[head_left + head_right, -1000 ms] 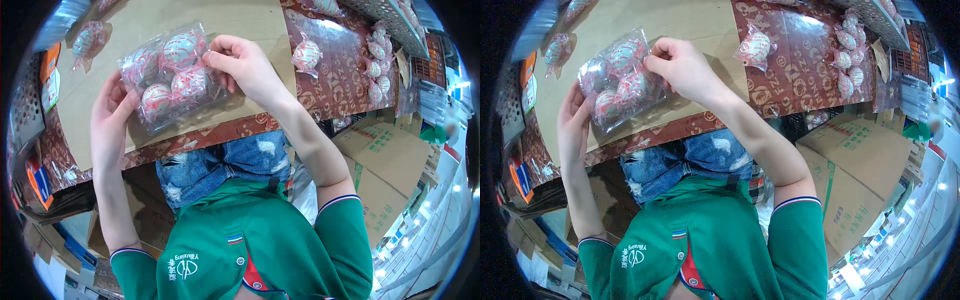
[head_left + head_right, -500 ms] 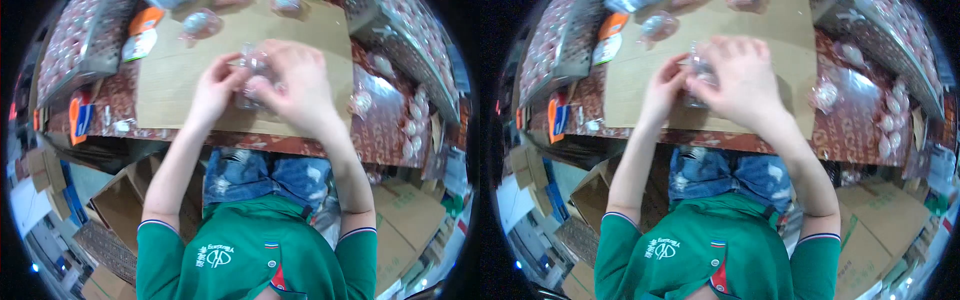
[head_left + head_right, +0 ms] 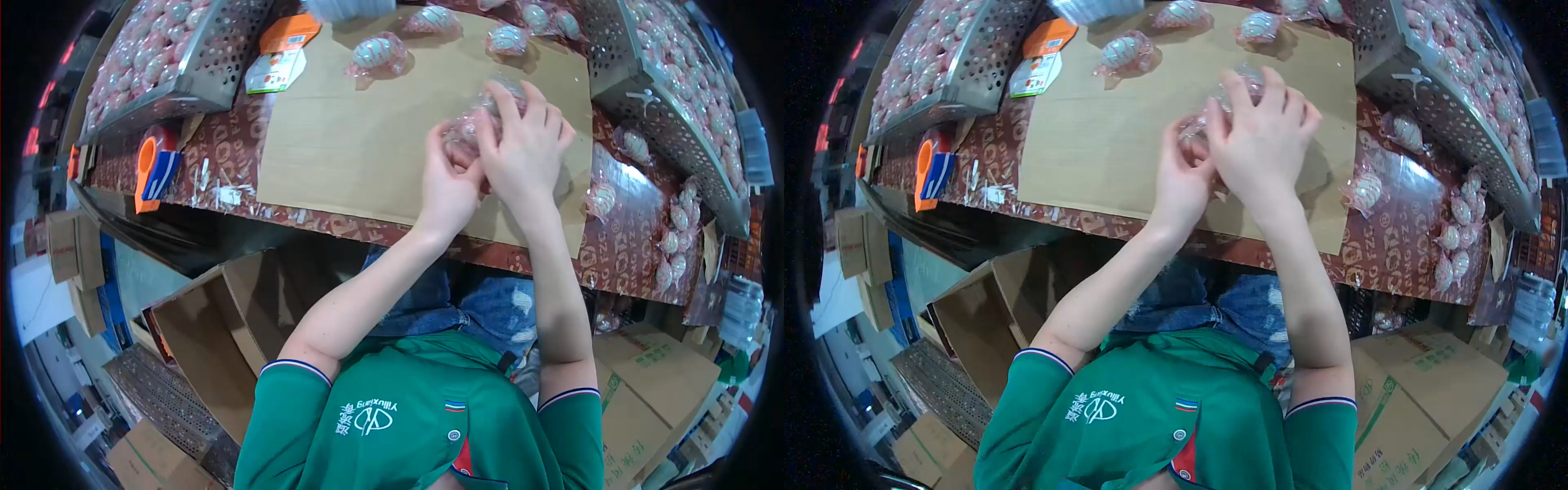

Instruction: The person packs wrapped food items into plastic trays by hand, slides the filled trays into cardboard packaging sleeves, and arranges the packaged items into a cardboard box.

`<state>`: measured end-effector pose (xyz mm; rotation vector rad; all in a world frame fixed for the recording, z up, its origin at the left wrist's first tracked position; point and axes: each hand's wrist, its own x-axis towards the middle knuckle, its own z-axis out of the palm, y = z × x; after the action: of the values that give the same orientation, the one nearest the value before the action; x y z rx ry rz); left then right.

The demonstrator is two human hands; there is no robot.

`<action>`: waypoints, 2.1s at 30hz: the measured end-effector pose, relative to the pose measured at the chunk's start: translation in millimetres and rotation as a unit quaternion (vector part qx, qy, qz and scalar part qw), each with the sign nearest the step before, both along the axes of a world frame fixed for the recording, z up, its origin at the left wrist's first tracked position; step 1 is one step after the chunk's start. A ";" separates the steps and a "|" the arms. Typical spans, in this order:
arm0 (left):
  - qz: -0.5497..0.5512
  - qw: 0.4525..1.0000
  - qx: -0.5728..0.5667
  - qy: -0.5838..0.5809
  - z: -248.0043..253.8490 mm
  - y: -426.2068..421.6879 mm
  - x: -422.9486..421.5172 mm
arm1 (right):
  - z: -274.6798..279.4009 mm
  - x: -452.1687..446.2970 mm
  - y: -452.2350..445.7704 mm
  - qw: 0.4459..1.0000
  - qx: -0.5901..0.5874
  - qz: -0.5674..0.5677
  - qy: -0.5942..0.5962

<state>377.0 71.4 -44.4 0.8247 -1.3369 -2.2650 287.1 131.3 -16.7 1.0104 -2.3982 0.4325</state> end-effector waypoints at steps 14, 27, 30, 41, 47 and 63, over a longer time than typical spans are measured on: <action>-0.041 0.589 -0.746 -0.309 -22.8 -317.3 46.7 | 16.7 4.0 78.3 0.996 0.040 0.001 -0.084; -0.244 0.594 -0.744 -0.184 23.9 -116.1 206.4 | 22.3 3.0 74.4 0.994 0.033 0.007 -0.106; -0.148 0.630 -0.753 -0.119 34.9 -123.5 194.6 | 28.8 13.2 72.5 0.991 -0.044 0.065 -0.106; -0.223 0.879 -0.414 0.087 82.7 -1.9 95.9 | 32.0 109.2 39.0 0.629 -0.510 0.177 -0.559; -0.063 0.798 -0.597 0.047 96.2 -25.5 98.5 | 37.2 88.5 75.7 0.743 -0.369 0.146 -0.539; -0.125 0.908 -0.400 -0.010 55.8 -22.3 97.5 | 32.2 111.5 74.1 0.679 -0.385 0.143 -0.608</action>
<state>474.5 49.1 11.4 0.3905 -2.2345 -1.5864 398.5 205.4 15.4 0.6958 -2.3840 2.6606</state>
